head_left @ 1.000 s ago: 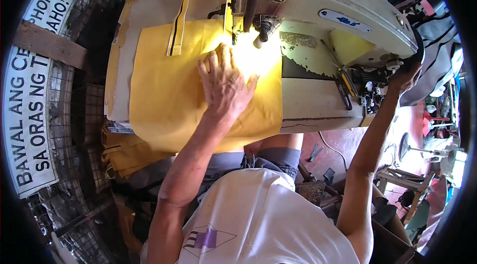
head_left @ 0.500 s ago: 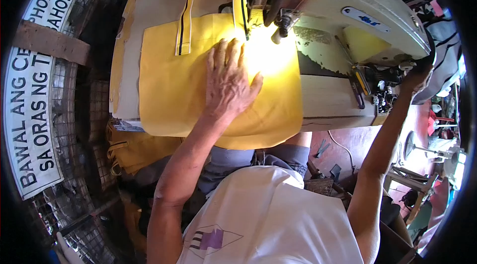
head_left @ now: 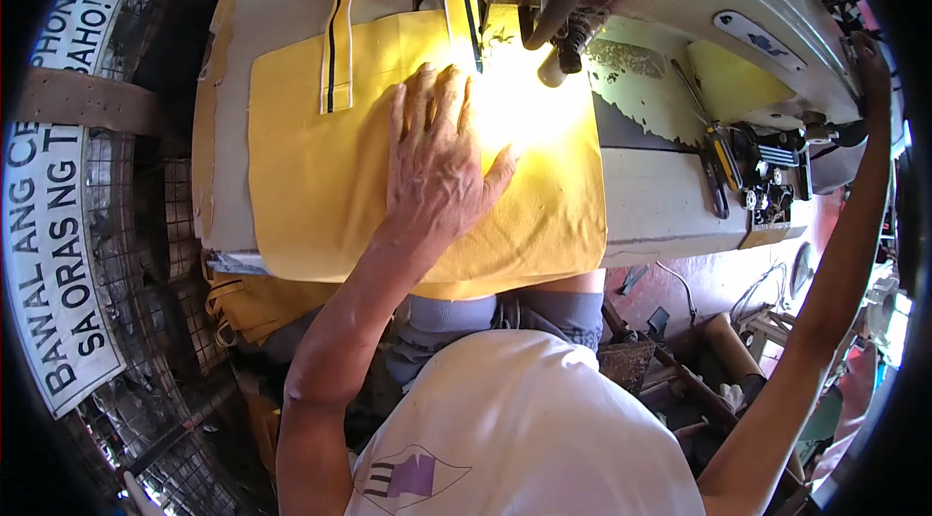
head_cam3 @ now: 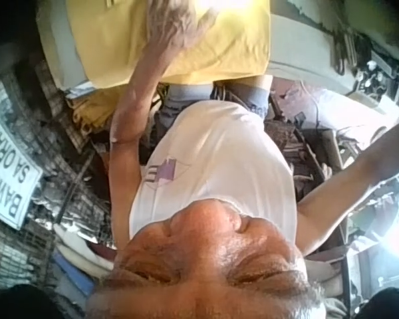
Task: Sewing handles and finishing seams on yellow tote bags using an industrial sewing machine.
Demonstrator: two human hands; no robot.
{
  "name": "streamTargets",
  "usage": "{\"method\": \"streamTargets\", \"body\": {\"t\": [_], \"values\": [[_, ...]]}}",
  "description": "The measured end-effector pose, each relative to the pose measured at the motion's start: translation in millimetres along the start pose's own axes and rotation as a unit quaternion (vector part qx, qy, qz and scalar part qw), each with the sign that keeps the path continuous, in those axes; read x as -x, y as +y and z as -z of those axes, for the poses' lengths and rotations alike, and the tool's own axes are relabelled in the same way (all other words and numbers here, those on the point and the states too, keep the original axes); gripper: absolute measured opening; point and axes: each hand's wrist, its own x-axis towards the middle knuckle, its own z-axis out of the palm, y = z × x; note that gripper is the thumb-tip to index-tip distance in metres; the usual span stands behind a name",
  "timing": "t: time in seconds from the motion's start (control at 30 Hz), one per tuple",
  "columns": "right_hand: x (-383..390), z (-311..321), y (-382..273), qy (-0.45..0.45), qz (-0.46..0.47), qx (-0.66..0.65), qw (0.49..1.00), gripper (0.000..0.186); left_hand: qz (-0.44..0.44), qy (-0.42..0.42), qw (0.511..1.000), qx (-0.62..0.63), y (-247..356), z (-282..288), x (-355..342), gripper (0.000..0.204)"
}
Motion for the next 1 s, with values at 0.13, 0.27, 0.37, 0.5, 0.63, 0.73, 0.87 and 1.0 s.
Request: {"method": "streamTargets", "body": {"t": [0.13,0.27,0.37,0.5,0.63,0.73,0.87,1.0], "values": [[2,-6,1,-0.077,0.051,0.091,0.992,0.043,-0.006,-0.018,1.0,0.022,-9,-2,-10,0.069],[16,-4,2,-0.035,0.21,0.323,0.922,0.034,0.001,-0.02,1.0,0.02,-10,-3,-15,0.066],[18,-6,-9,-0.051,-0.003,0.019,0.999,0.042,-0.005,-0.009,1.0,0.005,-12,1,-18,0.064],[27,-7,-35,-0.059,-0.174,-0.153,0.971,0.047,-0.048,-0.046,0.998,0.015,-29,9,-28,0.056],[34,-6,-43,-0.043,-0.153,-0.147,0.976,0.048,-0.086,-0.036,0.995,0.042,-40,10,-32,0.05],[26,-7,-28,-0.05,-0.165,-0.117,0.978,0.043,-0.102,-0.022,0.994,0.031,-41,8,-30,0.054],[12,4,-10,-0.085,0.223,0.124,0.963,0.041,-0.097,-0.02,0.994,0.054,-43,6,-31,0.058],[54,11,-13,-0.093,0.277,0.398,0.869,0.037,-0.096,-0.06,0.992,0.051,-47,4,-33,0.059]]}}
